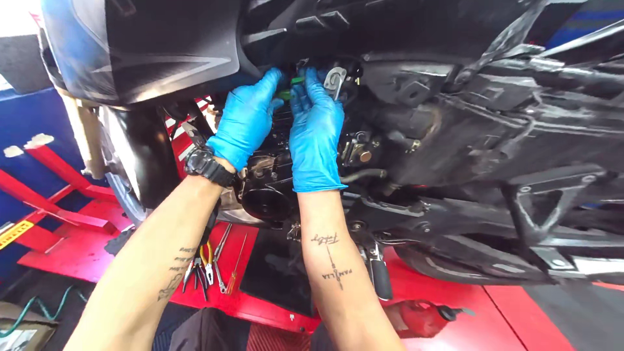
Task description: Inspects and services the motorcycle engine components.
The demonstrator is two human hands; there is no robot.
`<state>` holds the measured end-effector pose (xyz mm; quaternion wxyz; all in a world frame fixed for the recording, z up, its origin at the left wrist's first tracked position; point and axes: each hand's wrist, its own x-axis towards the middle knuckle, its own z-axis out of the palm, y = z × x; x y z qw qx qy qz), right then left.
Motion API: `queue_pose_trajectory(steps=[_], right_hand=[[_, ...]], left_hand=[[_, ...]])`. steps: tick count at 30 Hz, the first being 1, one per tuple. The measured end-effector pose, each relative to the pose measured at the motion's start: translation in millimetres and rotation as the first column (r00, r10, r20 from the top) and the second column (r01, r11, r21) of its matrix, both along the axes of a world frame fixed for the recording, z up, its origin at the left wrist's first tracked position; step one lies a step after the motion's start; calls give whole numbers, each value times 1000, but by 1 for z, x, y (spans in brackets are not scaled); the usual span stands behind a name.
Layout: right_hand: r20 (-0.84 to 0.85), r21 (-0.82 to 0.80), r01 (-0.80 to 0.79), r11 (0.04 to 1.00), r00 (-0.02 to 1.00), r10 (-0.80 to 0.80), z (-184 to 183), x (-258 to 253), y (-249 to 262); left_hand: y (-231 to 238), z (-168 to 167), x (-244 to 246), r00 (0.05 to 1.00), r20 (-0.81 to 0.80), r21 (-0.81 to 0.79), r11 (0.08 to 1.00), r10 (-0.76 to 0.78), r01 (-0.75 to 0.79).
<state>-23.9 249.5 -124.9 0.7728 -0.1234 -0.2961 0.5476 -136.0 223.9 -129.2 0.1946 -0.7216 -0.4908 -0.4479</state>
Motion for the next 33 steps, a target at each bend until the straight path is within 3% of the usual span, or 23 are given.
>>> queue_pose_trajectory(steps=[6, 11, 15, 17, 21, 24, 26, 33], right_hand=[[94, -14, 99, 995, 991, -97, 0, 0, -2], [119, -7, 89, 996, 989, -88, -2, 2, -4], [323, 78, 95, 992, 939, -115, -20, 10, -33], [295, 78, 109, 991, 947, -127, -19, 10, -29], [47, 48, 132, 990, 990, -134, -5, 0, 5], [77, 133, 158, 978, 983, -169, -10, 1, 7], [183, 168, 153, 974, 966, -183, -15, 5, 0], [70, 119, 154, 981, 984, -163, -7, 0, 12]], left_hand=[[10, -10, 8, 997, 68, 276, 961, -38, 18], [14, -13, 9, 998, 60, 352, 936, -33, 9], [18, -15, 6, 990, 66, 389, 917, -122, 87], [19, -15, 6, 985, 65, 399, 909, -158, 120], [19, -13, 3, 980, 66, 365, 919, -188, 152], [17, -12, 2, 975, 71, 334, 926, -213, 178], [18, -12, 3, 977, 60, 341, 924, -204, 172], [19, -10, 20, 988, 102, 371, 926, -113, 68]])
